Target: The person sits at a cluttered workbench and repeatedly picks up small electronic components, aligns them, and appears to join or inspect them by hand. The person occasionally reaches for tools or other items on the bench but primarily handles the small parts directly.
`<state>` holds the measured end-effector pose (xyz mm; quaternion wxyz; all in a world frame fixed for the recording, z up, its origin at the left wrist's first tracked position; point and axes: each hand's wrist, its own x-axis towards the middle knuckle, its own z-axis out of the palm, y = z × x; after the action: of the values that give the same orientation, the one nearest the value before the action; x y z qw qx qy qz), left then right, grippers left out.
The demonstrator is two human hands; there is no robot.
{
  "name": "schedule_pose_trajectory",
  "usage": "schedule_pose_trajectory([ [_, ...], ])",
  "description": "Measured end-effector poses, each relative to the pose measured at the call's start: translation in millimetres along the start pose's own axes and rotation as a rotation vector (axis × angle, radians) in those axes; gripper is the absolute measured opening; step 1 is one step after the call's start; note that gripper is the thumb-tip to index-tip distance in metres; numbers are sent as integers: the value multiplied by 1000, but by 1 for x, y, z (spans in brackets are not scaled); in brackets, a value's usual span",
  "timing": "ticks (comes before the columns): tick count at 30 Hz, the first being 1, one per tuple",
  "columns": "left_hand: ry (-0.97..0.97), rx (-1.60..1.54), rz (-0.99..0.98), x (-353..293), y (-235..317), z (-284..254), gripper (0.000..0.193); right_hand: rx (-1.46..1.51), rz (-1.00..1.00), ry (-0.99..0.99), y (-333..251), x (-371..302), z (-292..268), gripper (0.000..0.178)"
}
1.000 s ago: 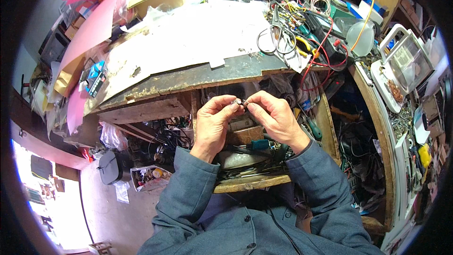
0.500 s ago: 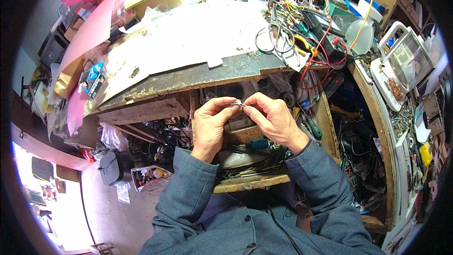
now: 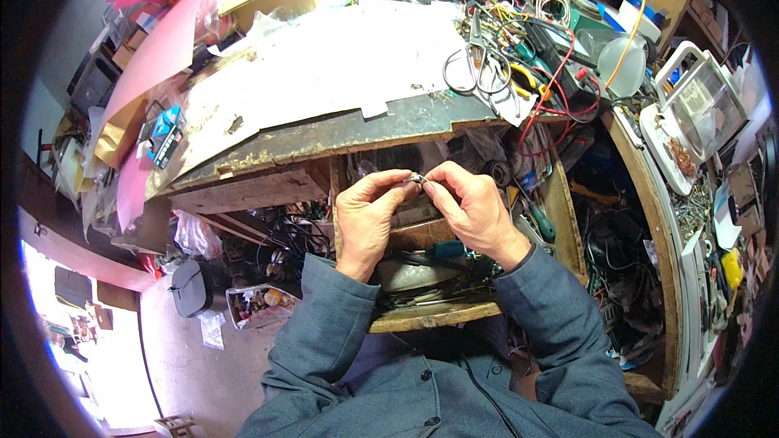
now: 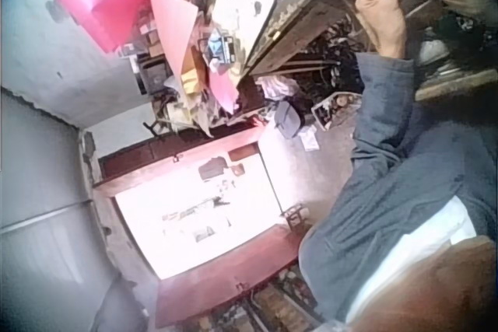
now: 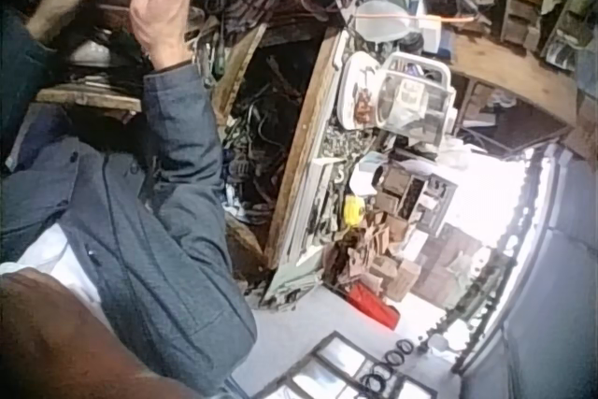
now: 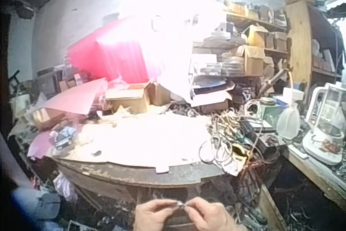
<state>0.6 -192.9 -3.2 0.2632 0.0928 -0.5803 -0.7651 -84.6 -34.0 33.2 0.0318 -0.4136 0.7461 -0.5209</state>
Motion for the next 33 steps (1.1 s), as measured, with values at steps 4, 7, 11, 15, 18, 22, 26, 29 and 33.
schedule_pose_trajectory([
  [4, 5, 74, 37, -7, -2, 8, 19, 15, -51, 138, 7, 1, 14, 10],
  [7, 45, -50, -27, -2, 0, 6, 17, 48, 3, 129, 0, 1, 9, 11],
  [11, 43, -97, -23, 2, -3, 3, 17, 51, 39, 73, 1, 1, 5, 11],
  [15, 19, -81, 7, 0, -3, 3, 18, 34, 9, 60, -3, 0, 5, 10],
  [18, 15, -36, 38, -1, -4, 4, 19, 20, 21, 41, -3, -1, 4, 11],
  [22, 17, -30, 50, 3, -7, 4, 19, 5, 5, 47, -2, 0, 3, 11],
  [26, 8, -32, 74, 7, -10, 4, 17, -13, 5, 64, -1, 3, 3, 10],
  [29, 24, 85, 77, 3, -4, -1, 15, -9, -26, 66, 1, 5, 11, 10],
  [33, 76, 450, 119, -11, 25, 6, 16, -122, 17, 45, -7, 3, 14, 14],
])
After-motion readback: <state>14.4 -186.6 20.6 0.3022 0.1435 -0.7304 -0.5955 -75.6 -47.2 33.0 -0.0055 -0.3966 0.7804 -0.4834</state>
